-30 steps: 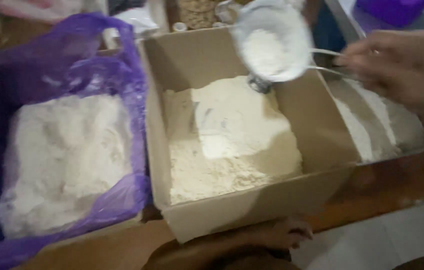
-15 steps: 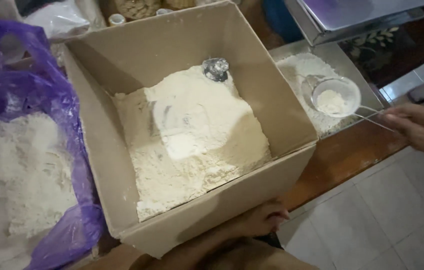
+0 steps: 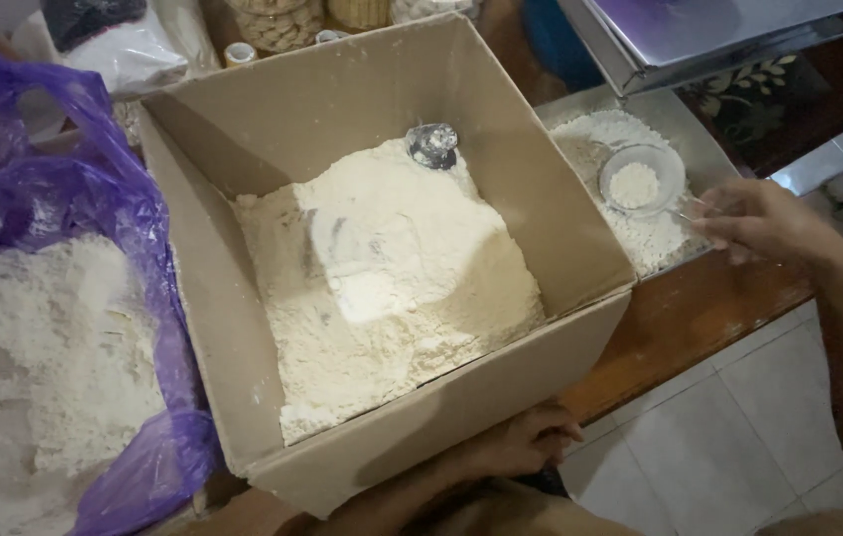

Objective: Sifting flour from a cardboard box into a container using a handheld sifter

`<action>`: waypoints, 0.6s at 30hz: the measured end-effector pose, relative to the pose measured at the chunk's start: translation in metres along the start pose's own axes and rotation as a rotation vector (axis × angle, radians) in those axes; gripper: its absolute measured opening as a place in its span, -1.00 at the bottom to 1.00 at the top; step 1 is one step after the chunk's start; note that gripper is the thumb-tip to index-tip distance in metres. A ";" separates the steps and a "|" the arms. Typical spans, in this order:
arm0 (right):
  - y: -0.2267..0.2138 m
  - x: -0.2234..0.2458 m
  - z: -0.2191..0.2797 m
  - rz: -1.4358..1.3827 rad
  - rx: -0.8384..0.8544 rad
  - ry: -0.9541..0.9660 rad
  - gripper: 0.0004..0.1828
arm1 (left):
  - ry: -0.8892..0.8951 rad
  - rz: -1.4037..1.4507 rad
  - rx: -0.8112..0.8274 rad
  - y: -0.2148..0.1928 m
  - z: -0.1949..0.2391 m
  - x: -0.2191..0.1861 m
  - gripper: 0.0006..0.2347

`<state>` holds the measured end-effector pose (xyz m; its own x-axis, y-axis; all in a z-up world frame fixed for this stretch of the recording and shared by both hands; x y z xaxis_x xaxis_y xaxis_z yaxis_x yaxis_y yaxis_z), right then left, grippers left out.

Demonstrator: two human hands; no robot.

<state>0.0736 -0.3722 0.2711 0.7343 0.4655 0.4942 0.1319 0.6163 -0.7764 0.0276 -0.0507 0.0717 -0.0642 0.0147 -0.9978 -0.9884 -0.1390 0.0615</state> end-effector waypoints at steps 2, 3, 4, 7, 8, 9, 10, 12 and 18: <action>0.006 0.006 -0.006 0.026 0.028 -0.053 -0.52 | -0.005 0.051 0.007 0.006 -0.004 0.020 -0.87; 0.010 0.011 -0.009 0.053 0.056 -0.103 -0.40 | -0.012 0.105 0.016 0.009 -0.006 0.029 -0.88; 0.013 0.016 -0.008 0.052 0.056 -0.103 -0.40 | -0.012 0.104 0.016 0.009 -0.006 0.028 -0.88; 0.015 0.015 -0.015 0.445 -0.046 -0.027 -0.33 | 0.032 -0.011 -0.021 0.010 -0.010 0.038 -0.84; 0.014 0.012 -0.022 0.599 -0.102 -0.052 -0.36 | -0.012 0.081 -0.001 0.016 -0.014 0.057 -0.87; 0.013 0.010 -0.028 0.751 -0.159 -0.079 -0.39 | -0.055 0.172 0.020 0.022 -0.019 0.075 -0.89; 0.016 0.004 -0.032 0.751 -0.157 -0.078 -0.39 | -0.057 0.173 0.020 0.021 -0.017 0.070 -0.89; 0.014 -0.003 -0.040 0.854 -0.283 -0.090 -0.55 | 0.029 0.122 0.007 0.016 -0.013 0.052 -0.86; 0.024 0.039 -0.003 1.018 -0.332 -0.067 -0.47 | 0.041 -0.070 -0.001 0.007 -0.008 0.028 -0.85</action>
<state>0.1071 -0.3411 0.2708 0.5644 0.7029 -0.4329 -0.3398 -0.2801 -0.8978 0.0199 -0.0596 0.0441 0.0108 -0.0160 -0.9998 -0.9902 -0.1395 -0.0085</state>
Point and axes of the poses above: each hand's wrist, its own z-axis away from the middle knuckle, its own y-axis out of the palm, x = y × z, the point moved 7 cm from there along -z, towards the middle knuckle
